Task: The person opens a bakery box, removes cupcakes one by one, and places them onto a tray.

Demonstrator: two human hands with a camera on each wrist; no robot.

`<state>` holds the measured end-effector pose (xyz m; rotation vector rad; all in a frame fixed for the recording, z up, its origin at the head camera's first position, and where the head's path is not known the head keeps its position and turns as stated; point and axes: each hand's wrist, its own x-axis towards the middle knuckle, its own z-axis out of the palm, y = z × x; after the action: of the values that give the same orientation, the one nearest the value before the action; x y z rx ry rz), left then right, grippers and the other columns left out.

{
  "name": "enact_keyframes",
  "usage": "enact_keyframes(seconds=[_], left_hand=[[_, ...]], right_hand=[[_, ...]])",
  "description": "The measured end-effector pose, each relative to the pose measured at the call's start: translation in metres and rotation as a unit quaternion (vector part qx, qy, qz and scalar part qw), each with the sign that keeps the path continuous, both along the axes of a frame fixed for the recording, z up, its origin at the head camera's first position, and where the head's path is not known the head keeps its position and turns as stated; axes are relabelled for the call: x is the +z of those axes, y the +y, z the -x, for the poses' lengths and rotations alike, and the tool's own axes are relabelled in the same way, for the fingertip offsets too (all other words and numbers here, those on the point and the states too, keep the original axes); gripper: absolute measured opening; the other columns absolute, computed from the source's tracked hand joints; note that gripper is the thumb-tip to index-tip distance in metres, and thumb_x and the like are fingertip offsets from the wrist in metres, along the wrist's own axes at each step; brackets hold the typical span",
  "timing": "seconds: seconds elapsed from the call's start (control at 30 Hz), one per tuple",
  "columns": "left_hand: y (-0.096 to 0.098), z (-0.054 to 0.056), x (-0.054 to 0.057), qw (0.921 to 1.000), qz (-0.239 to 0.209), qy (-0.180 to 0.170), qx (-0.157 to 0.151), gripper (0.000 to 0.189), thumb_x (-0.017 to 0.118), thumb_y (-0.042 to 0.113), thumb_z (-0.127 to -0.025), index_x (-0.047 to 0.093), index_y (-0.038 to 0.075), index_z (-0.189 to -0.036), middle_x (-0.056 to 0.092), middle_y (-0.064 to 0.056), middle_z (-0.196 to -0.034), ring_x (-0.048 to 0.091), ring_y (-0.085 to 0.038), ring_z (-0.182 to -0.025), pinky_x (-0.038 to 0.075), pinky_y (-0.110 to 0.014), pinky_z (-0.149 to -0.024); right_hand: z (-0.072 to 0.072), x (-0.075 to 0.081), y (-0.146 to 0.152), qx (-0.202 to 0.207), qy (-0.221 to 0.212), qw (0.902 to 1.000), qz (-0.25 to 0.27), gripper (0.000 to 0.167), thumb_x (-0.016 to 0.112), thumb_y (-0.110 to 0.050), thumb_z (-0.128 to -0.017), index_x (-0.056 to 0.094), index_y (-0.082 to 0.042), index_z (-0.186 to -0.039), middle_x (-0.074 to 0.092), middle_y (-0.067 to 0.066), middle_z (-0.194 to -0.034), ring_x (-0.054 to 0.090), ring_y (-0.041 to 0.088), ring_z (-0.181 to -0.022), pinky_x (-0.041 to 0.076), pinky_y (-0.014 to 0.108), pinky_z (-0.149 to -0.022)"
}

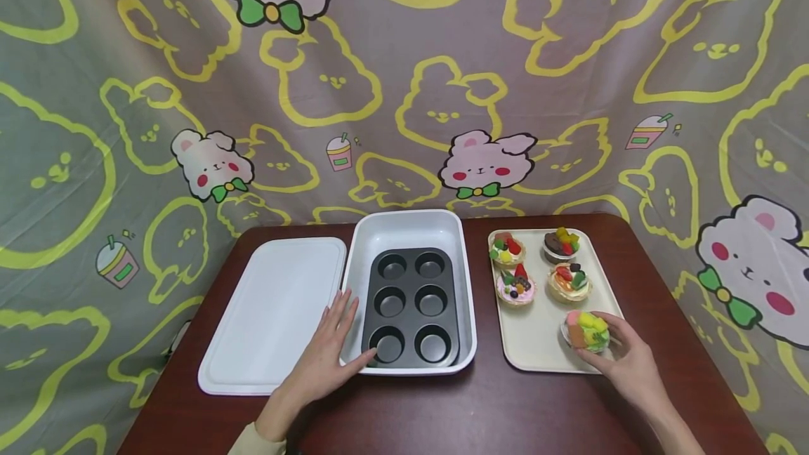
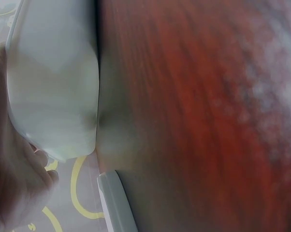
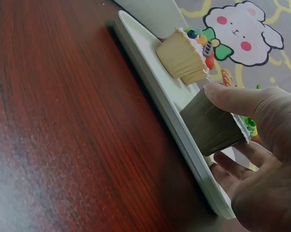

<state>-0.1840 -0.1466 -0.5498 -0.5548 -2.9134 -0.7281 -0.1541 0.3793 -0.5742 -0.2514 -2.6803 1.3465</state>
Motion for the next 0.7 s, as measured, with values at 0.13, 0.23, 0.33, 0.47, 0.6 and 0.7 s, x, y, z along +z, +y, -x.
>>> enact_keyframes(seconds=[0.13,0.23,0.33,0.47,0.6,0.7], left_hand=[[-0.001,0.000,0.000,1.0000,-0.002,0.001,0.000,0.102,0.073,0.063,-0.095,0.036,0.005,-0.171,0.024,-0.017,-0.184,0.018,-0.039,-0.173,0.025,-0.068,-0.136],[-0.002,-0.001,0.000,1.0000,0.002,0.006,0.001,0.102,0.074,0.063,-0.096,0.036,0.005,-0.171,0.024,-0.016,-0.184,0.018,-0.038,-0.173,0.025,-0.068,-0.136],[-0.004,-0.001,0.000,0.9999,0.010,0.014,0.002,0.102,0.073,0.063,-0.096,0.036,0.004,-0.171,0.024,-0.016,-0.184,0.020,-0.039,-0.172,0.027,-0.068,-0.135],[-0.005,-0.001,0.000,0.9997,0.018,0.018,0.006,0.103,0.073,0.064,-0.096,0.036,0.004,-0.171,0.025,-0.016,-0.184,0.021,-0.038,-0.172,0.028,-0.069,-0.135],[-0.005,0.000,0.002,0.9996,0.021,0.015,0.011,0.103,0.072,0.064,-0.096,0.035,0.005,-0.172,0.025,-0.016,-0.184,0.022,-0.038,-0.172,0.028,-0.069,-0.135],[-0.005,0.001,0.003,0.9995,0.027,0.010,0.011,0.104,0.071,0.066,-0.096,0.034,0.005,-0.172,0.024,-0.016,-0.184,0.022,-0.037,-0.172,0.028,-0.068,-0.135]], right_hand=[[0.001,-0.002,0.002,0.008,0.002,1.0000,-0.003,0.083,0.093,-0.008,-0.086,0.047,0.008,-0.152,0.054,0.042,-0.148,0.026,-0.037,-0.103,0.033,-0.009,-0.081],[0.001,-0.002,0.003,0.007,0.002,0.9998,-0.018,0.081,0.094,-0.010,-0.086,0.049,0.007,-0.151,0.055,0.037,-0.146,0.042,-0.028,-0.110,0.035,-0.008,-0.080],[0.002,-0.002,0.001,0.008,0.002,0.9983,-0.057,0.081,0.091,-0.018,-0.091,0.047,0.006,-0.154,0.053,0.039,-0.151,0.065,0.019,-0.132,0.059,0.022,-0.106],[0.000,-0.006,-0.003,0.028,0.025,0.9895,-0.139,0.085,0.085,-0.026,-0.098,0.038,0.007,-0.162,0.045,0.046,-0.154,0.045,0.068,-0.138,0.042,0.083,-0.106],[-0.002,-0.014,-0.003,0.044,0.075,0.9737,-0.211,0.088,0.083,-0.024,-0.099,0.034,0.009,-0.164,0.046,0.044,-0.153,0.044,0.064,-0.138,0.039,0.083,-0.109],[-0.003,-0.016,-0.002,0.046,0.097,0.9637,-0.244,0.088,0.083,-0.027,-0.099,0.034,0.009,-0.163,0.047,0.045,-0.151,0.045,0.063,-0.137,0.037,0.081,-0.112]])
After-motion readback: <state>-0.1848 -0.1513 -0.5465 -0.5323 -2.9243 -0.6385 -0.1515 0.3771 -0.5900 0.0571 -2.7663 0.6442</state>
